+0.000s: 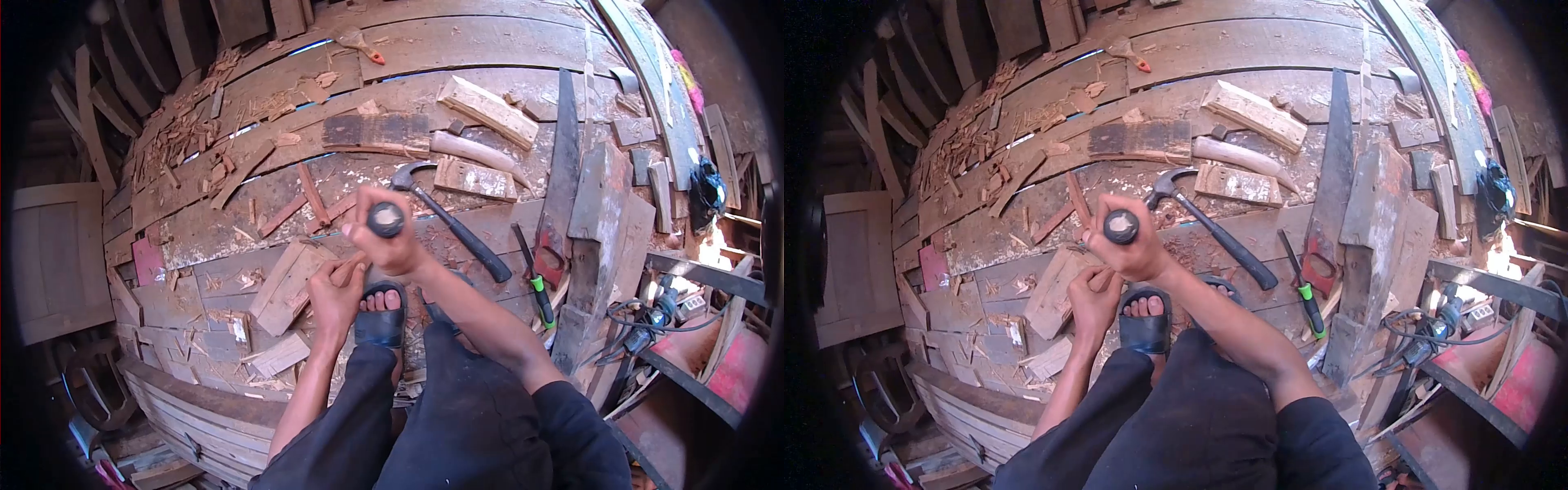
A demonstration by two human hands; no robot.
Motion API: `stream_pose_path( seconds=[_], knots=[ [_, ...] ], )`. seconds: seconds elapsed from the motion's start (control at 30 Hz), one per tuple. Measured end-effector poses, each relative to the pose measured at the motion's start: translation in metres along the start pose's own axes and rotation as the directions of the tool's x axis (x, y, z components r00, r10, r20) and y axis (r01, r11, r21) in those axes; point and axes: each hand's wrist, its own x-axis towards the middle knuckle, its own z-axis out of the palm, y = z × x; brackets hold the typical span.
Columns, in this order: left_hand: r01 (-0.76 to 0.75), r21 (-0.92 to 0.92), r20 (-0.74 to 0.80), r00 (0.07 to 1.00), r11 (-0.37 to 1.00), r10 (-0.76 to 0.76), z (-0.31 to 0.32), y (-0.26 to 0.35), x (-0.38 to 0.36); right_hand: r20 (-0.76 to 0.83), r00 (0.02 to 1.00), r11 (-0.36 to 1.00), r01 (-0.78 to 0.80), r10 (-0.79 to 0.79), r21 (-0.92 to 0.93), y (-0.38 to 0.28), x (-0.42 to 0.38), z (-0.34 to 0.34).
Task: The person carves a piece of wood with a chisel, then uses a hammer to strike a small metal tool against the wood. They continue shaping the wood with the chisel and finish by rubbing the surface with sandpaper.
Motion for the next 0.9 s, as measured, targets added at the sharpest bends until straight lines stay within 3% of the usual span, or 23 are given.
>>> stream_pose_path(
  seconds=[0.13,0.2,0.23,0.33,0.37,0.43,0.53,0.63,0.7,0.77,0.83,0.9],
  knots=[
    [0.061,-0.022,0.003,0.998,0.998,-0.061,0.002,-0.001,0.001,0.047,0.999,0.999,0.007,-0.009,0.049,-0.061,0.02,-0.002],
    [0.065,0.019,0.016,0.998,0.998,-0.065,0.0,0.003,0.002,0.06,0.994,0.996,0.09,-0.088,-0.022,-0.037,0.016,-0.001],
    [0.052,-0.01,0.018,0.998,0.999,-0.052,0.002,0.003,0.003,-0.007,0.986,0.986,0.168,-0.168,-0.005,-0.002,0.004,0.006],
    [0.042,-0.028,0.014,0.999,0.999,-0.041,0.004,0.004,0.005,0.122,0.977,0.927,0.203,-0.173,-0.314,0.047,-0.017,-0.009],
    [0.055,0.009,0.009,0.998,0.998,-0.055,0.002,0.011,0.007,-0.1,0.929,0.915,0.324,-0.355,-0.242,0.054,-0.006,-0.007],
    [0.078,0.048,0.007,0.997,0.996,-0.078,-0.003,0.014,0.003,-0.174,0.961,0.976,0.207,-0.215,-0.062,0.017,0.009,-0.025],
    [0.089,0.025,0.019,0.996,0.996,-0.09,-0.003,0.016,0.001,0.003,0.999,0.981,0.04,-0.042,0.189,-0.053,0.037,-0.039],
    [0.082,0.009,0.029,0.996,0.997,-0.082,-0.002,0.017,-0.001,-0.004,0.997,0.986,0.072,-0.072,0.152,-0.071,0.03,-0.027],
    [0.002,0.049,0.021,1.0,0.999,-0.003,-0.001,0.009,-0.002,-0.123,0.978,0.983,0.174,-0.166,0.055,-0.002,0.012,-0.006],
    [-0.008,0.048,0.031,1.0,0.999,0.007,-0.004,0.009,-0.004,-0.158,0.983,0.994,0.105,-0.098,0.038,0.037,-0.007,-0.008],
    [0.007,0.048,0.031,0.999,0.999,-0.008,-0.002,0.014,-0.004,-0.093,0.986,0.987,-0.13,0.139,0.095,0.016,-0.008,-0.013],
    [0.045,0.073,0.033,0.998,0.996,-0.048,-0.005,0.022,-0.003,-0.04,0.994,0.991,-0.097,0.101,0.091,-0.004,-0.005,-0.01]
  ],
)
